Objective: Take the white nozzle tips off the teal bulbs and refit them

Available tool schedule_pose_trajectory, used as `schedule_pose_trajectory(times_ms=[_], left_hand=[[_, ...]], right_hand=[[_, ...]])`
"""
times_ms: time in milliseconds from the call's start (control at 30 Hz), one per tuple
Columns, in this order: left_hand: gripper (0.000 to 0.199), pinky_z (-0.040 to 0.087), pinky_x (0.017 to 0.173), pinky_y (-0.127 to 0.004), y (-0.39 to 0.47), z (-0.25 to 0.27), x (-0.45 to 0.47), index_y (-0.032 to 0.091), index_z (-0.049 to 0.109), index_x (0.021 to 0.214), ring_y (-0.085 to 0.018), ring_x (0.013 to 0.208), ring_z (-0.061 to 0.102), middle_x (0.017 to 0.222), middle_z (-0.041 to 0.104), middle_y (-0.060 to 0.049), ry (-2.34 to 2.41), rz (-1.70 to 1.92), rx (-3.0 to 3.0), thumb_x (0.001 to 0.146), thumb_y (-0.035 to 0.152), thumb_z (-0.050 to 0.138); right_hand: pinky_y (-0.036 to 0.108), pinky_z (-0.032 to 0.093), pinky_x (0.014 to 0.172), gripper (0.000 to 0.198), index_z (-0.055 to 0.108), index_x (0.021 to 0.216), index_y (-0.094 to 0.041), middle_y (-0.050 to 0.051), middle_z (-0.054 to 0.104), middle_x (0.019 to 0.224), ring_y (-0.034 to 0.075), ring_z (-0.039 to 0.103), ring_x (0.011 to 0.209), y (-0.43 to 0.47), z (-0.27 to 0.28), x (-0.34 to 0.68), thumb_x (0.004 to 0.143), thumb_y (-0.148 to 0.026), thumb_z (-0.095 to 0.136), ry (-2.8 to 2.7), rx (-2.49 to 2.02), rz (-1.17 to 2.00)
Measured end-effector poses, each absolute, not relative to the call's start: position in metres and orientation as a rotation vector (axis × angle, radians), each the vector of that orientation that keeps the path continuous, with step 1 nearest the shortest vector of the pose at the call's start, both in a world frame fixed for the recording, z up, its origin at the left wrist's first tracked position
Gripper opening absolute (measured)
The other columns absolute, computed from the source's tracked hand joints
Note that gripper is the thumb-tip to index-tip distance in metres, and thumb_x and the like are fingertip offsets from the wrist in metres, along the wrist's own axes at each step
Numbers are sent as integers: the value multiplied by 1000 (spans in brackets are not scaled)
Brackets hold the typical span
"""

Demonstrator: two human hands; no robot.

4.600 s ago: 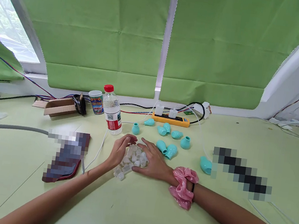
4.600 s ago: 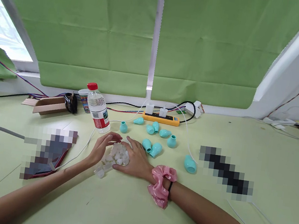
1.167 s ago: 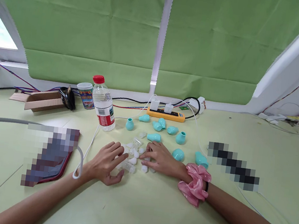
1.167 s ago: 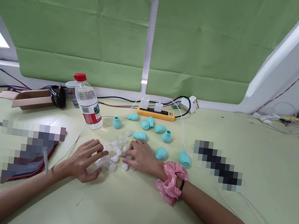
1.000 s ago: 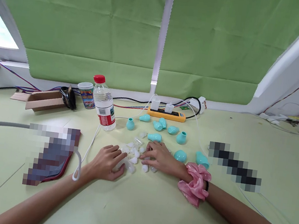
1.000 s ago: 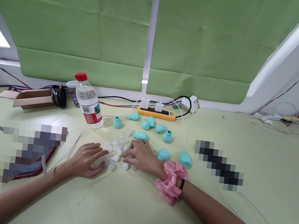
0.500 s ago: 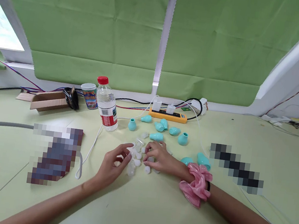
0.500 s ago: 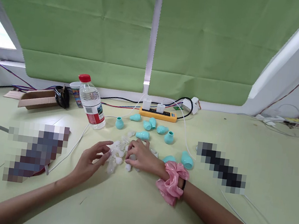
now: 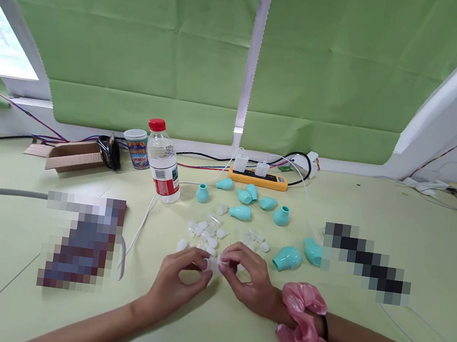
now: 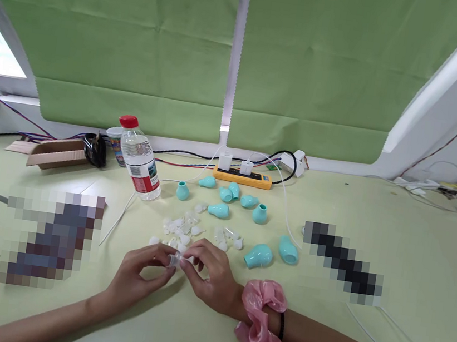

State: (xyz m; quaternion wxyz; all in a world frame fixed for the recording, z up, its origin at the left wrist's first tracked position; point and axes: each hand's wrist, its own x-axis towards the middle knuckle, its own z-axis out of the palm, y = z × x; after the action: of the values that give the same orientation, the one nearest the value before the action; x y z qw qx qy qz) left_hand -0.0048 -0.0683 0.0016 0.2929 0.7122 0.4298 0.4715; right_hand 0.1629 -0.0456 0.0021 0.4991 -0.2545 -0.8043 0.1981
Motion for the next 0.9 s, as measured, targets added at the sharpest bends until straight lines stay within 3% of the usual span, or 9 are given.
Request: schedule_pose_trajectory(times_ms=[100, 267, 900], left_hand=[[8, 55, 64, -28, -61, 2, -9, 15, 53, 67, -18, 76, 62, 82, 64, -6, 1197, 1177, 1621, 68, 19, 59], [29, 54, 71, -29, -62, 1, -10, 17, 58, 94, -18, 77, 63, 92, 66, -5, 1181, 1126, 1530, 66, 21, 63], [23, 56, 70, -29, -64, 0, -9, 18, 63, 90, -18, 75, 64, 88, 67, -4, 1209, 1181, 1650, 68, 21, 61]], right_hand=[[23, 46, 56, 6, 55, 81, -19, 3, 57, 73, 12, 54, 65, -40, 1, 160, 79, -18, 49, -1896, -659, 537], [29, 49, 65, 7, 61, 78, -19, 4, 62, 74, 15, 57, 71, -33, 4, 159, 76, -16, 55, -1841, -610, 594], [35, 48, 66, 18, 65, 85, -23, 3, 66, 78, 16, 55, 73, -30, -1, 159, 73, -12, 59, -1891, -497, 490]])
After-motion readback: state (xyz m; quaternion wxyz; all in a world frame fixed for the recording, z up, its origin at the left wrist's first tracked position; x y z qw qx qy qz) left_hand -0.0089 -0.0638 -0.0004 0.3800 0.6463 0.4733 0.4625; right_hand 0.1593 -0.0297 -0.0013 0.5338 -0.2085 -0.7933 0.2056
